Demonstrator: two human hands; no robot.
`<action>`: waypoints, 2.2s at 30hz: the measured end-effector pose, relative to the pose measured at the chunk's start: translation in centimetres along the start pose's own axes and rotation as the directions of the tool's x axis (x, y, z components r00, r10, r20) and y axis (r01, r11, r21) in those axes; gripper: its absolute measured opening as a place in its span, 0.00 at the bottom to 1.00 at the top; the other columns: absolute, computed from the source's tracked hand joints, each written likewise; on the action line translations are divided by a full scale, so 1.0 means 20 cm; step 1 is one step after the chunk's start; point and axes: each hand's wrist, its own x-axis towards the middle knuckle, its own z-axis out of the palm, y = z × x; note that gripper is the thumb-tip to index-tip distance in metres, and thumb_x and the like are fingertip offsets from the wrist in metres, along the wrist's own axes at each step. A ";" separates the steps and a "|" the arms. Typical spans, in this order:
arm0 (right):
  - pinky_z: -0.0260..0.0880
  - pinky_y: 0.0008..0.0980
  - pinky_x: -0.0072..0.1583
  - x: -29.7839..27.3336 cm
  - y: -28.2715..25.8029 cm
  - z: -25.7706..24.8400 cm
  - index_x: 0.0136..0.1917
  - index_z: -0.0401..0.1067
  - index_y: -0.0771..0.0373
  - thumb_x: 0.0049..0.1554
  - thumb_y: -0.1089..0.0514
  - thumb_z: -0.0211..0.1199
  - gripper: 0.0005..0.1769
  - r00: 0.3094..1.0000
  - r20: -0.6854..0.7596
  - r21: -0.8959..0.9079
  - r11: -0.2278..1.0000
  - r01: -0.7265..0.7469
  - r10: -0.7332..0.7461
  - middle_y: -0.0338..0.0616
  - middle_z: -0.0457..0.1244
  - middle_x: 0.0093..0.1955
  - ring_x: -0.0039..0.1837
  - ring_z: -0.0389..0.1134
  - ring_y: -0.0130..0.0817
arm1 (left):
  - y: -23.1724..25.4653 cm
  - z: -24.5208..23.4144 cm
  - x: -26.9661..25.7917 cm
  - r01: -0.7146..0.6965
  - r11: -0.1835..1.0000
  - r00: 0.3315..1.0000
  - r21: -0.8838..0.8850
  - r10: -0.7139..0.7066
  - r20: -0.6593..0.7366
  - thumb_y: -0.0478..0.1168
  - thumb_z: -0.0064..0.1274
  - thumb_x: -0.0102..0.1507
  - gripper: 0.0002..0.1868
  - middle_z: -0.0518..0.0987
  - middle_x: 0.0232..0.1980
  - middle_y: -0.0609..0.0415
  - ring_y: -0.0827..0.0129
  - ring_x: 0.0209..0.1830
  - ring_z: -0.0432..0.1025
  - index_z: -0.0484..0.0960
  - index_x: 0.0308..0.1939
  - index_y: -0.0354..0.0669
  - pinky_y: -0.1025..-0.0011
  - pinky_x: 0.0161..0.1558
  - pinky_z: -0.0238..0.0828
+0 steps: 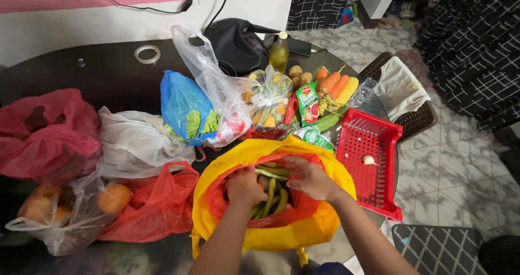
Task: Sort and organize various fresh vegetables and fruits from grocery bags into a red plastic basket and a yellow reusable bag.
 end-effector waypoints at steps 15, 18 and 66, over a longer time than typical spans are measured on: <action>0.74 0.43 0.59 -0.10 -0.14 -0.04 0.74 0.61 0.51 0.56 0.51 0.61 0.34 0.957 0.184 0.489 0.824 -0.287 0.224 0.37 0.64 0.66 0.63 0.69 0.33 | 0.07 -0.50 -0.23 -0.197 0.674 0.980 -0.712 0.123 -0.155 0.42 0.72 0.37 0.63 0.77 0.54 0.41 0.54 0.53 0.77 0.48 0.70 0.42 0.63 0.56 0.73; 0.76 0.43 0.57 -0.14 -0.22 -0.09 0.76 0.60 0.50 0.57 0.48 0.59 0.34 0.963 0.198 0.561 0.785 -0.263 0.181 0.37 0.64 0.66 0.62 0.69 0.34 | 0.19 -0.62 -0.22 -0.167 0.302 0.979 -0.938 0.164 -0.122 0.43 0.71 0.40 0.53 0.79 0.50 0.44 0.53 0.49 0.77 0.57 0.64 0.42 0.60 0.51 0.76; 0.75 0.28 0.51 -0.25 1.08 -0.99 0.60 0.76 0.66 0.56 0.50 0.68 0.24 0.971 -0.001 0.283 0.932 -0.228 0.238 0.43 0.72 0.51 0.51 0.72 0.29 | 1.32 0.18 0.11 -0.502 0.858 0.837 0.105 0.452 0.309 0.48 0.69 0.53 0.20 0.63 0.71 0.58 0.52 0.76 0.51 0.86 0.49 0.67 0.37 0.71 0.41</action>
